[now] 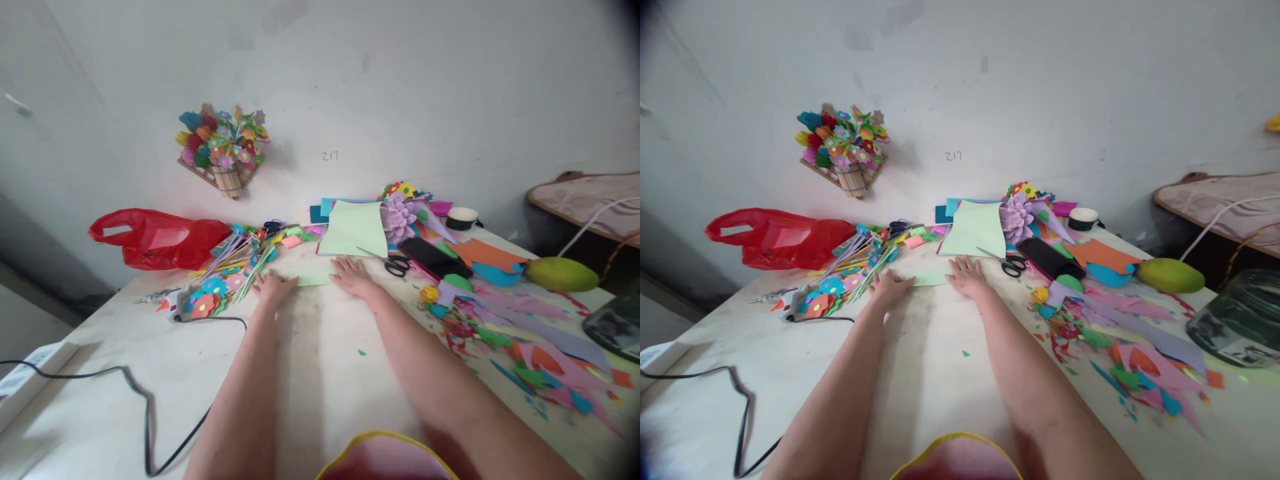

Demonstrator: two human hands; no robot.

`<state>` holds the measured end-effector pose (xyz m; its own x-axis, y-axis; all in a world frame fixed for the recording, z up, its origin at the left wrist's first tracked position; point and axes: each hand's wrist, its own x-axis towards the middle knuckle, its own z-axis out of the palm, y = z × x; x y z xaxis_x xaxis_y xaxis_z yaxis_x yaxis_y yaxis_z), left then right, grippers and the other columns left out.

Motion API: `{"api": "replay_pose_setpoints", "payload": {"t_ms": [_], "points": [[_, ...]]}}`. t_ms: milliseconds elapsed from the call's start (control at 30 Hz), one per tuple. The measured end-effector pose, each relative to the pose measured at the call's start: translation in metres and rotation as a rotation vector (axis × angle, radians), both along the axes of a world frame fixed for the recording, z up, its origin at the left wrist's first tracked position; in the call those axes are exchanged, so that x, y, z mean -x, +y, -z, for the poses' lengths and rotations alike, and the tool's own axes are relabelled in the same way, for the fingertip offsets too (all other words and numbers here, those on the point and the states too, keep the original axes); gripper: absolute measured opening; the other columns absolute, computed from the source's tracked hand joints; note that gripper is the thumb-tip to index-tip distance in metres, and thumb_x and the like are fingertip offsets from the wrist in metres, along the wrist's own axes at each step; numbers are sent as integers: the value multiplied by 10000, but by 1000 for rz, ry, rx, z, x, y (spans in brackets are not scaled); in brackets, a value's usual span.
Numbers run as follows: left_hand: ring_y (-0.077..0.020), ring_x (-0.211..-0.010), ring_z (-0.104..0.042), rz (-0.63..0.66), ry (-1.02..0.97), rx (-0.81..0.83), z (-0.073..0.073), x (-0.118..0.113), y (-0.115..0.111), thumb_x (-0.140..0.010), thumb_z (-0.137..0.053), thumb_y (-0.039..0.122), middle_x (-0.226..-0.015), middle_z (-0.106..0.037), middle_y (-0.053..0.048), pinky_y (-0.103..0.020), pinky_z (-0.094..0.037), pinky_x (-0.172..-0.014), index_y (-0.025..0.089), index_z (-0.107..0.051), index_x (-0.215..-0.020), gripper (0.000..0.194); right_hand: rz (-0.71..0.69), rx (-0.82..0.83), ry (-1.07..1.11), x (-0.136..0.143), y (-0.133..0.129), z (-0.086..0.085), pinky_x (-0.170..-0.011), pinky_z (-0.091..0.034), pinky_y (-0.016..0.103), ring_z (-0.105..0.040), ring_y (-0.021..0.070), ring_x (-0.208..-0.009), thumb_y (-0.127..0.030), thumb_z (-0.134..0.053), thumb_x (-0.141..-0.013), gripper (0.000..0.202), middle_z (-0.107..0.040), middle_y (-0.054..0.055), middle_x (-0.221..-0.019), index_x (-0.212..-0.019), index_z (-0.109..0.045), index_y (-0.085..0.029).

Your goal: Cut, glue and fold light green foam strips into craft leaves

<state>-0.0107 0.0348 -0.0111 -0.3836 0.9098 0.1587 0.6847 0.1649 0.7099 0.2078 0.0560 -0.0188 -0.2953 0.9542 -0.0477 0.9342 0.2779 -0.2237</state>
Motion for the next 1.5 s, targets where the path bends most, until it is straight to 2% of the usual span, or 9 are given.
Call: {"api": "replay_pose_setpoints", "payload": {"t_ms": [133, 267, 367, 533, 633, 767, 967, 1233, 1500], "points": [[-359, -1228, -265, 8, 55, -108, -6, -8, -1, -536, -671, 353, -1144, -554, -133, -504, -207, -955, 173, -545, -476, 228, 8, -42, 35, -1, -1, 2, -1034, -2, 447, 1, 194, -1311, -464, -206, -849, 584, -57, -18, -1440, -1379, -109, -237], [-223, -750, -613, 65, -150, -258, -11, -14, -1, -608, -604, 408, -712, -651, -76, -335, -453, -690, 176, -545, -545, 247, 20, -137, 101, 0, -2, 2, -1033, -44, 449, -60, 214, -1308, -461, -249, -848, 584, -115, 16, -1435, -1372, -152, -222], [-155, -519, -590, 69, -425, -383, -13, -14, 0, -585, -618, 420, -495, -553, 5, -263, -468, -527, 168, -516, -594, 272, 4, -259, 169, 2, -2, -2, -1023, -90, 447, -180, 225, -1281, -454, -310, -839, 575, -246, 57, -1399, -1351, -223, -207], [-92, -444, -530, 112, -660, -494, -18, -5, 0, -543, -672, 381, -470, -511, 40, -233, -482, -499, 149, -502, -590, 291, 40, -396, 334, 3, -3, -20, -938, -277, 357, -472, 206, -1059, -458, -461, -773, 487, -546, 85, -1129, -1191, -473, -209], [-67, -429, -493, 113, -741, -521, -19, 1, -1, -533, -687, 370, -464, -495, 53, -220, -480, -493, 144, -508, -591, 293, 50, -255, 508, -2, -3, -31, -770, -388, 267, -549, 178, -900, -464, -529, -718, 374, -613, 41, -973, -972, -612, -203], [-71, -461, -507, 127, -813, -523, -19, 0, 0, -524, -695, 362, -514, -530, 39, -219, -474, -495, 140, -543, -635, 291, -69, 101, 669, -10, -8, -42, -522, -370, 212, -529, 123, -569, -473, -597, -642, 326, -574, -19, -568, -631, -622, -149], [-95, -510, -546, 103, -918, -473, -18, -12, -1, -531, -694, 351, -579, -575, 16, -241, -478, -535, 141, -568, -692, 293, -196, 541, 1031, -7, -17, -36, -487, -393, 206, -525, 104, -516, -414, -664, -608, 288, -620, 5, -604, -681, -625, -139], [-113, -545, -581, 176, -1127, -304, -10, -13, -3, -552, -687, 353, -587, -593, 6, -277, -483, -607, 144, -506, -655, 294, -98, 456, 1151, 12, -13, -17, -406, -348, 199, -477, 92, -423, -403, -646, -630, 276, -553, -24, -483, -561, -559, -150], [-109, -531, -581, 183, -1172, -294, -10, -14, -2, -545, -695, 344, -581, -598, 13, -262, -480, -579, 148, -500, -663, 301, -4, 459, 1212, 18, -15, -11, -420, -378, 209, -506, 105, -432, -377, -635, -646, 239, -588, -10, -525, -679, -606, -143]]}}
